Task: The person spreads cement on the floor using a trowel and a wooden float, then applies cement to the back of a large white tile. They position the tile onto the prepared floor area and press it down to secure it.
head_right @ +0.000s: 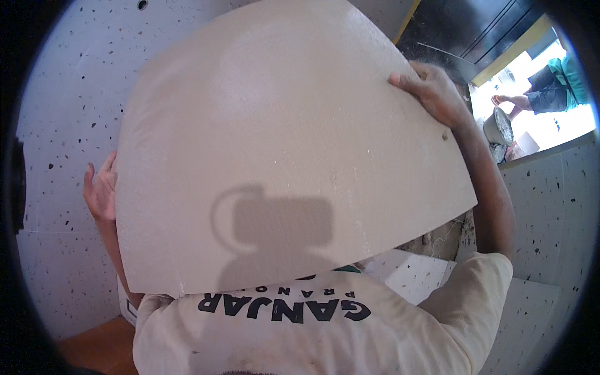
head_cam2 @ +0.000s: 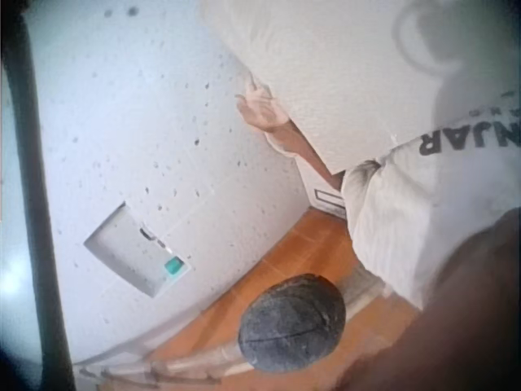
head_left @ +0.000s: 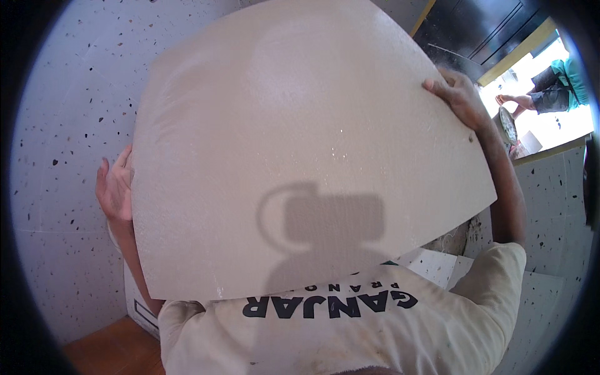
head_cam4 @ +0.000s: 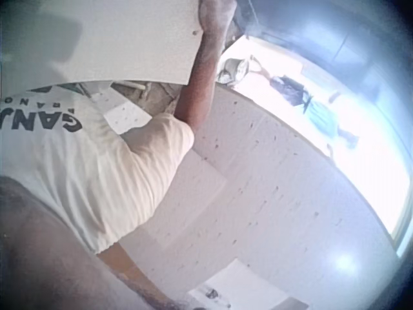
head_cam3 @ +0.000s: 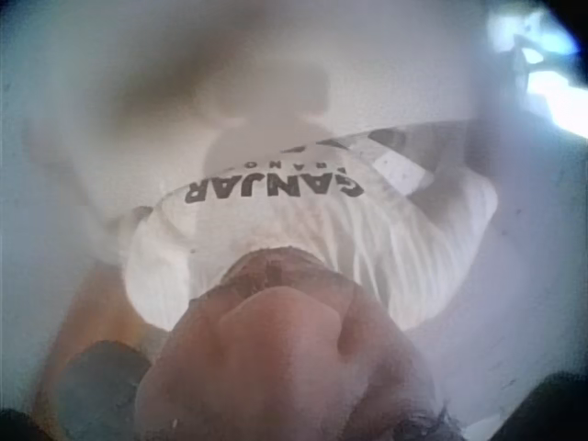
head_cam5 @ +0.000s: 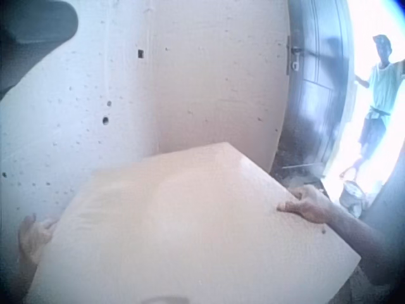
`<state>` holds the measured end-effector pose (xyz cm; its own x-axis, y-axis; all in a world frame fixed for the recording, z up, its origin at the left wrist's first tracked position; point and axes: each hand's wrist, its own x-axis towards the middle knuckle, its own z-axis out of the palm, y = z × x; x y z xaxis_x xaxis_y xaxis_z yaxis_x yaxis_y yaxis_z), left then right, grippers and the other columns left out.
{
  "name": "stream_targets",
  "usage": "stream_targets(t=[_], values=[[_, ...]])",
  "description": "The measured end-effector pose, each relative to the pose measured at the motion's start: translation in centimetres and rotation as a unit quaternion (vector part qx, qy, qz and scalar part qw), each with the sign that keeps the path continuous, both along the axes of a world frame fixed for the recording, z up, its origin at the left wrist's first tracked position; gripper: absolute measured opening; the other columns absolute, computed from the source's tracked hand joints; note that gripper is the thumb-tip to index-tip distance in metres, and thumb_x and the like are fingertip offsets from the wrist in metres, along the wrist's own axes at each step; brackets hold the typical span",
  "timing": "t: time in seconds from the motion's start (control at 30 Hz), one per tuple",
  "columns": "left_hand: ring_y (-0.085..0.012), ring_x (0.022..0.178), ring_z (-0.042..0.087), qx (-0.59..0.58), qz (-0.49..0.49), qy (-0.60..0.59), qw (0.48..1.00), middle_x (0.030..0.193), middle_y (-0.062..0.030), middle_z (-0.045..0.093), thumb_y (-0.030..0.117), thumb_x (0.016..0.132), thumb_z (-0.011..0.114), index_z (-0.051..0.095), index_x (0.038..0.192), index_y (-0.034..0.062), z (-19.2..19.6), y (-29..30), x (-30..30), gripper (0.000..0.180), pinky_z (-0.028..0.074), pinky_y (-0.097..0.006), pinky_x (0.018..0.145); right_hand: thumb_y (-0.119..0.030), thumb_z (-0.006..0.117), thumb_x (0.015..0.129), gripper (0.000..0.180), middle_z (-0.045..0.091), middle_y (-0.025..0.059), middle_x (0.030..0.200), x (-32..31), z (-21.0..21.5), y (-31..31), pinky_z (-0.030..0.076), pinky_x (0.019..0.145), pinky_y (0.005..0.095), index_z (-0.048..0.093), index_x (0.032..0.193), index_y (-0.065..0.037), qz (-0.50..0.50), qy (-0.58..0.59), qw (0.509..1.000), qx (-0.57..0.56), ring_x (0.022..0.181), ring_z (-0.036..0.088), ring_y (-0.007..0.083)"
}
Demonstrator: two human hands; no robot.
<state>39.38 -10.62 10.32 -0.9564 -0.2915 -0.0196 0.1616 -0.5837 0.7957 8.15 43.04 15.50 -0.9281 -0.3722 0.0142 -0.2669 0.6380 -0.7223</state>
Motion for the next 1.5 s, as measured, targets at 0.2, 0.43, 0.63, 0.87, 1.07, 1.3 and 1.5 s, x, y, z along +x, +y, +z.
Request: stream_targets(t=[0.2,0.43,0.63,0.87,1.07,1.3,1.5], values=[[-0.0338,0.130,0.041,-0.110,0.101,-0.177,0.973,0.138,-0.0337,0.038,0.049,0.091,0.049,0.017,0.141,-0.0152,0.5,-0.5,1.1,0.087,0.031,-0.038,0.110,-0.061,0.068,0.077,0.068,0.068,0.0158,0.081,0.3,-0.1,-0.7,0.054,0.065,0.0292,0.067,0.106,0.001,0.057,0.042,0.997,-0.006,0.067,0.068,0.0185],[-0.0324,0.127,0.045,-0.220,0.250,-0.258,0.907,0.134,-0.0323,0.045,0.053,0.089,0.047,0.032,0.136,-0.0172,-0.4,1.0,3.9,0.086,0.032,-0.036,0.108,-0.059,0.069,0.078,0.065,0.069,0.0150,0.080,0.0,0.2,-4.2,0.055,0.066,0.0291,0.068,0.105,0.000,0.113,0.080,0.990,-0.017,0.066,0.068,0.0188],[-0.0328,0.132,0.039,-0.209,0.312,-0.259,0.890,0.140,-0.0289,0.039,0.053,0.090,0.048,0.032,0.140,-0.0096,-2.0,-1.7,7.7,0.082,0.029,-0.038,0.110,-0.052,0.071,0.079,0.059,0.069,0.0151,0.083,-0.9,0.3,-7.9,0.056,0.067,0.0299,0.066,0.106,0.001,0.164,0.088,0.981,-0.059,0.068,0.069,0.0179],[-0.0283,0.126,0.044,-0.262,0.483,-0.356,0.756,0.140,-0.0153,0.044,0.050,0.091,0.050,0.036,0.144,0.0024,-7.4,-5.8,12.0,0.072,0.031,-0.036,0.107,-0.041,0.072,0.082,0.055,0.069,0.0157,0.091,-1.0,-2.1,-14.3,0.055,0.075,0.0339,0.062,0.111,0.004,0.203,0.042,0.978,-0.028,0.079,0.069,0.0204],[-0.0266,0.123,0.046,-0.203,0.455,-0.362,0.788,0.137,-0.0121,0.047,0.051,0.090,0.052,0.041,0.140,0.0008,-10.6,-6.1,14.3,0.071,0.034,-0.035,0.105,-0.039,0.076,0.076,0.059,0.067,0.0215,0.104,-1.6,-7.2,-18.0,0.050,0.089,0.0385,0.060,0.113,0.004,0.248,-0.015,0.961,-0.122,0.098,0.066,0.0295],[-0.0267,0.117,0.050,-0.174,0.549,-0.344,0.742,0.128,-0.0140,0.052,0.045,0.095,0.046,0.046,0.134,-0.0028,-10.4,-2.5,18.2,0.061,0.039,-0.036,0.100,-0.041,0.072,0.080,0.062,0.063,0.0249,0.113,-1.7,-11.0,-21.7,0.045,0.097,0.0420,0.054,0.119,0.004,0.281,-0.099,0.951,-0.080,0.109,0.060,0.0358],[-0.0268,0.105,0.057,-0.153,0.605,-0.328,0.709,0.118,-0.0158,0.058,0.039,0.097,0.043,0.052,0.124,-0.0058,-6.5,2.6,20.7,0.052,0.046,-0.037,0.092,-0.049,0.052,0.091,0.054,0.057,0.0234,0.125,-7.0,-13.7,-24.1,0.040,0.102,0.0409,0.061,0.118,-0.003,0.450,-0.136,0.882,-0.025,0.120,0.053,0.0331]])
